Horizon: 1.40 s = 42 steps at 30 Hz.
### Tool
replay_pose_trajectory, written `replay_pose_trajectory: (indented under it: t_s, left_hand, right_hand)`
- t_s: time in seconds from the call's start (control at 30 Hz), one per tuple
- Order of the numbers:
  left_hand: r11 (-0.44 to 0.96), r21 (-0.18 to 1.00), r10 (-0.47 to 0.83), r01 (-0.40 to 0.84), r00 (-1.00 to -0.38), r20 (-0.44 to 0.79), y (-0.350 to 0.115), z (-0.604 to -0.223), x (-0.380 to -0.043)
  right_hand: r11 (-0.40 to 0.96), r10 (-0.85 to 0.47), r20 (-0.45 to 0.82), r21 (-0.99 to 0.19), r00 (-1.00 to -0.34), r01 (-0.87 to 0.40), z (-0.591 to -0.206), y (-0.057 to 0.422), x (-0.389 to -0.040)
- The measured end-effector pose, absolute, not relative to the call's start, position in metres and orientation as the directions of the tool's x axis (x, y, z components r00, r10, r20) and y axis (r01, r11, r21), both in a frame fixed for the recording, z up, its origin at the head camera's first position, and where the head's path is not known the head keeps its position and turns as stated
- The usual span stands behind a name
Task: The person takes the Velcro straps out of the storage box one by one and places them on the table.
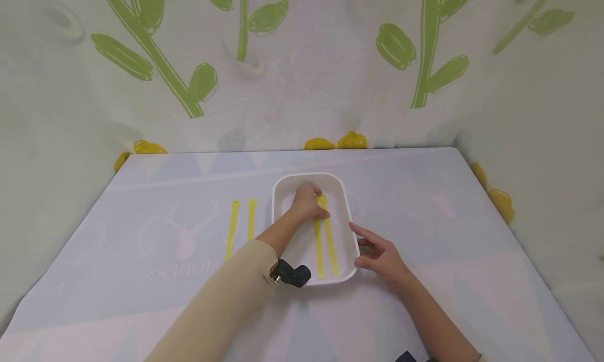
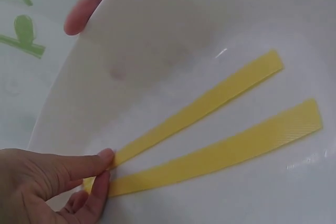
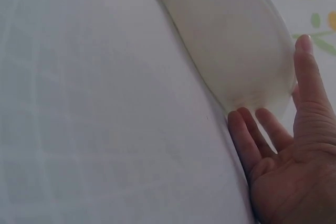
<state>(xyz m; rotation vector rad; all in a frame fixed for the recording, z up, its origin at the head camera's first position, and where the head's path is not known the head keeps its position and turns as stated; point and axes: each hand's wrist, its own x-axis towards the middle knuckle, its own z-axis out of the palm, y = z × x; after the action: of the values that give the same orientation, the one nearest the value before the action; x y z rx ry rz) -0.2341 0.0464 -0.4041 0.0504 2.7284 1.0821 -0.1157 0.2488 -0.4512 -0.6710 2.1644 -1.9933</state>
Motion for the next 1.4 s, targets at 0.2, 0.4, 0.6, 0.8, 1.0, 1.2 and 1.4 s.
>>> replay_pose_trajectory:
  t_s: [0.2,0.4,0.6,0.8,1.0,1.2,1.4]
  left_hand:
    - [0.701,0.712,0.113,-0.043,-0.979,-0.169,0.045,-0.405,-0.233]
    - [0.66,0.751,0.157,-0.002,-0.977,-0.141,0.045,-0.408,-0.232]
    - [0.671,0.739,0.204,0.065,-0.974,-0.1,0.048,-0.409,-0.231]
    - [0.583,0.812,0.205,0.037,-0.973,-0.102,0.051,-0.407,-0.232]
    - [0.395,0.918,0.194,-0.023,-0.975,-0.108,0.056,-0.406,-0.235]
    - [0.225,0.97,0.186,-0.098,-0.972,-0.142,0.056,-0.4,-0.239]
    - [0.114,0.987,0.237,-0.117,-0.961,-0.141,0.05,-0.389,-0.241]
  right_hand:
    - [0.038,-0.394,0.208,-0.97,-0.896,-0.241,-0.451,0.248,-0.115]
    - [0.042,-0.388,0.194,-0.973,-0.901,-0.227,-0.451,0.249,-0.115]
    - [0.039,-0.388,0.193,-0.973,-0.901,-0.226,-0.453,0.251,-0.115]
    - [0.06,-0.385,0.193,-0.971,-0.903,-0.233,-0.454,0.251,-0.115]
    - [0.086,-0.375,0.186,-0.969,-0.908,-0.233,-0.454,0.252,-0.115]
    - [0.093,-0.373,0.184,-0.968,-0.91,-0.234,-0.453,0.252,-0.116]
    - [0.101,-0.371,0.184,-0.966,-0.91,-0.237,-0.453,0.252,-0.118]
